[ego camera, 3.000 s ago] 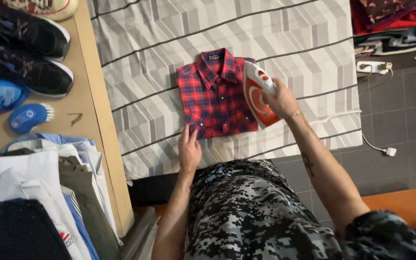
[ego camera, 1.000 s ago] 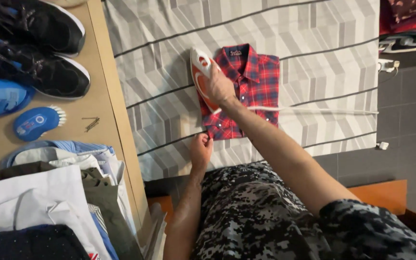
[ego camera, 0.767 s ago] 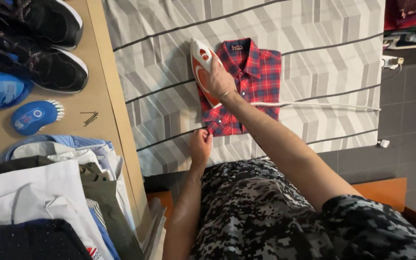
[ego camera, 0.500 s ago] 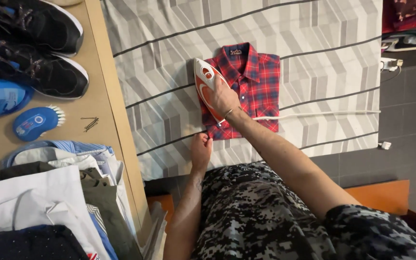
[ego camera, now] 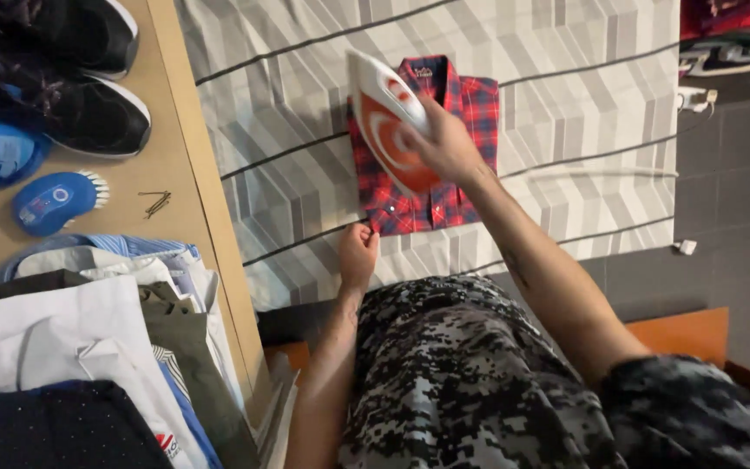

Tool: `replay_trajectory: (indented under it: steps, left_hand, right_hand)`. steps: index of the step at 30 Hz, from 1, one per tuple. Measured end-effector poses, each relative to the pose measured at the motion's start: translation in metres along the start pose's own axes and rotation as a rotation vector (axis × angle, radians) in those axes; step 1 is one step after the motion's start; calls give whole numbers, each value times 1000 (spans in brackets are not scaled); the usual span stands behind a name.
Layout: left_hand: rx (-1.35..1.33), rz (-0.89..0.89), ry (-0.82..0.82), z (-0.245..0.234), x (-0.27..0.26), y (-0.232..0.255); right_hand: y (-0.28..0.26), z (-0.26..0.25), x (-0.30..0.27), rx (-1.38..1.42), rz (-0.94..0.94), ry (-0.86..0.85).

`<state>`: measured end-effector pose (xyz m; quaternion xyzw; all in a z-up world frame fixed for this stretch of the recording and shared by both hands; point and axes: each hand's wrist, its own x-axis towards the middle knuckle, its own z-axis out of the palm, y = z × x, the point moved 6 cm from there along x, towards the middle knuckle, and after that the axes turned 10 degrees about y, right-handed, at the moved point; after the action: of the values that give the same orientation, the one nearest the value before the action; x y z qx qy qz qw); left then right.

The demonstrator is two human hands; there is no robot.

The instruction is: Ironing a red plaid shirt on a flat surface and then folding it into a neat square.

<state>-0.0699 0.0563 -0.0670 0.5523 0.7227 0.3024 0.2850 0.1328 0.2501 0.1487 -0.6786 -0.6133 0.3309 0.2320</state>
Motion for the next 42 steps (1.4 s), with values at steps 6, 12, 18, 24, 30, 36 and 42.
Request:
replay_trajectory:
  steps: [6, 12, 18, 24, 30, 36, 42]
  left_hand:
    - [12, 9, -44, -7, 5, 10]
    - [-72, -57, -110, -7, 10, 12]
    - [-58, -35, -109, -8, 9, 15]
    - [25, -47, -128, -10, 12, 18]
    - [23, 19, -71, -5, 12, 8]
    - [2, 45, -51, -6, 9, 11]
    - [-7, 64, -30, -12, 7, 16]
  right_hand:
    - [19, -37, -94, 130, 183, -115]
    - [105, 4, -114, 68, 398, -180]
    - [110, 29, -99, 36, 443, -131]
    - [90, 51, -75, 88, 460, -76]
    - [80, 70, -57, 94, 440, -51]
    - [61, 66, -50, -14, 331, -96]
    - [24, 73, -52, -114, 272, -170]
